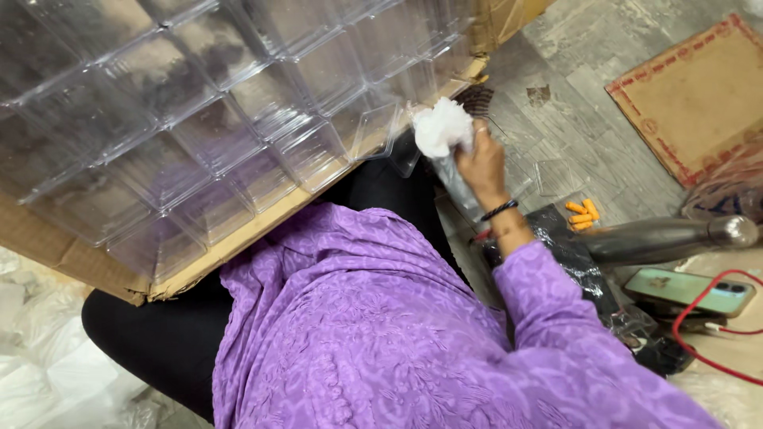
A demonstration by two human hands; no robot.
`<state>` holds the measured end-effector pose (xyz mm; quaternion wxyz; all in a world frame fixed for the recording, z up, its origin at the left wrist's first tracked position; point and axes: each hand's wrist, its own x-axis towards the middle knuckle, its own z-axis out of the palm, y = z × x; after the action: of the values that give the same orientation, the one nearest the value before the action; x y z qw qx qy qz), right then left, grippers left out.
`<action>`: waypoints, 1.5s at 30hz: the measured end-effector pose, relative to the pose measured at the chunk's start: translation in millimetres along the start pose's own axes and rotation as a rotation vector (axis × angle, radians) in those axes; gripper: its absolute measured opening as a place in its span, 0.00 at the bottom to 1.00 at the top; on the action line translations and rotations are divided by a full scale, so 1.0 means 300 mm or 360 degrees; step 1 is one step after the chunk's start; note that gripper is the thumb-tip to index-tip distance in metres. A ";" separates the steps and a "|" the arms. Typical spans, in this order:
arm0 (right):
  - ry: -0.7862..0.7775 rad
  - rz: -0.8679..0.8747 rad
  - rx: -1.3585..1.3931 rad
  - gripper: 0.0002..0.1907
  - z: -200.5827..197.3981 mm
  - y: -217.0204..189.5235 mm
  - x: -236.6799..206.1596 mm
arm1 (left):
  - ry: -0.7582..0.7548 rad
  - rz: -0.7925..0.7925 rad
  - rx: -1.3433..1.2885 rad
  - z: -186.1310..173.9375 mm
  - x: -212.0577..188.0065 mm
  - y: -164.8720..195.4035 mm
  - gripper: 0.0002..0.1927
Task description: The person sits on the floor in front of a compartment tray and wraps small clear plastic boxes in thin plastic bags one at a time, then places each wrapped box into a compartment of the tray. They repeatedly take a box, pull a bag over it, and set the covered box into the grid.
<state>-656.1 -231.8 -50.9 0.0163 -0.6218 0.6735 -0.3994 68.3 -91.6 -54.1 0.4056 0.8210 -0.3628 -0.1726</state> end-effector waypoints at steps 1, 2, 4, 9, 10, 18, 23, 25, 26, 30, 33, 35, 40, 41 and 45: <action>0.0024 -0.0017 0.0014 0.21 -0.019 0.038 0.016 | 0.0006 0.0007 -0.0005 -0.004 0.014 -0.004 0.10; 0.0014 0.0103 -0.0033 0.20 -0.057 0.075 0.042 | 0.0011 0.0012 -0.0002 -0.004 0.024 -0.008 0.10; 0.0139 0.0028 0.0091 0.22 -0.156 0.123 0.076 | 0.0018 0.0027 -0.0001 -0.004 0.034 -0.018 0.11; 0.0348 -0.0208 0.0687 0.23 -0.324 0.163 0.071 | 0.0044 0.0052 -0.0006 -0.008 0.021 -0.055 0.11; 0.0390 -0.0207 0.0586 0.23 -0.323 0.175 0.064 | 0.0046 0.0058 -0.0016 -0.009 0.018 -0.061 0.11; -0.0131 -0.0395 -0.0134 0.28 -0.047 0.239 -0.074 | 0.0079 0.0111 -0.0051 -0.018 0.007 -0.067 0.11; 0.0121 -0.0440 -0.0943 0.32 -0.087 0.149 -0.170 | 0.0112 0.0178 -0.0065 -0.044 -0.012 -0.049 0.11; -0.0407 0.0115 -0.1012 0.17 -0.110 0.110 -0.173 | 0.0122 0.0220 -0.0076 -0.051 -0.019 -0.043 0.11; -0.0675 0.0392 -0.1034 0.10 -0.117 0.094 -0.178 | 0.0115 0.0244 -0.0088 -0.057 -0.025 -0.038 0.12; -0.1686 0.0413 -0.0810 0.33 -0.021 0.038 -0.222 | 0.0087 0.0395 -0.0154 -0.085 -0.053 0.012 0.12; -0.1040 0.0401 -0.0540 0.40 0.051 0.058 -0.287 | -0.0041 0.0545 -0.0222 -0.080 -0.101 0.082 0.12; -0.0687 0.0344 -0.0249 0.42 0.106 0.088 -0.306 | -0.0169 0.0606 -0.0236 -0.059 -0.141 0.139 0.12; -0.0203 0.0594 0.0073 0.31 0.207 0.095 -0.346 | -0.0266 0.0546 -0.0286 0.034 -0.210 0.293 0.10; -0.0151 0.0625 0.0194 0.28 0.221 0.083 -0.345 | -0.0289 0.0545 -0.0355 0.055 -0.220 0.320 0.11; 0.0016 0.0576 0.0560 0.21 0.254 0.041 -0.298 | -0.0354 0.0517 -0.0271 0.109 -0.261 0.404 0.11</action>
<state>-606.4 -196.5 -151.9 0.1922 -0.4767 0.6941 -0.5041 -58.8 -101.2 21.0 0.4535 0.6904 -0.5170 -0.2245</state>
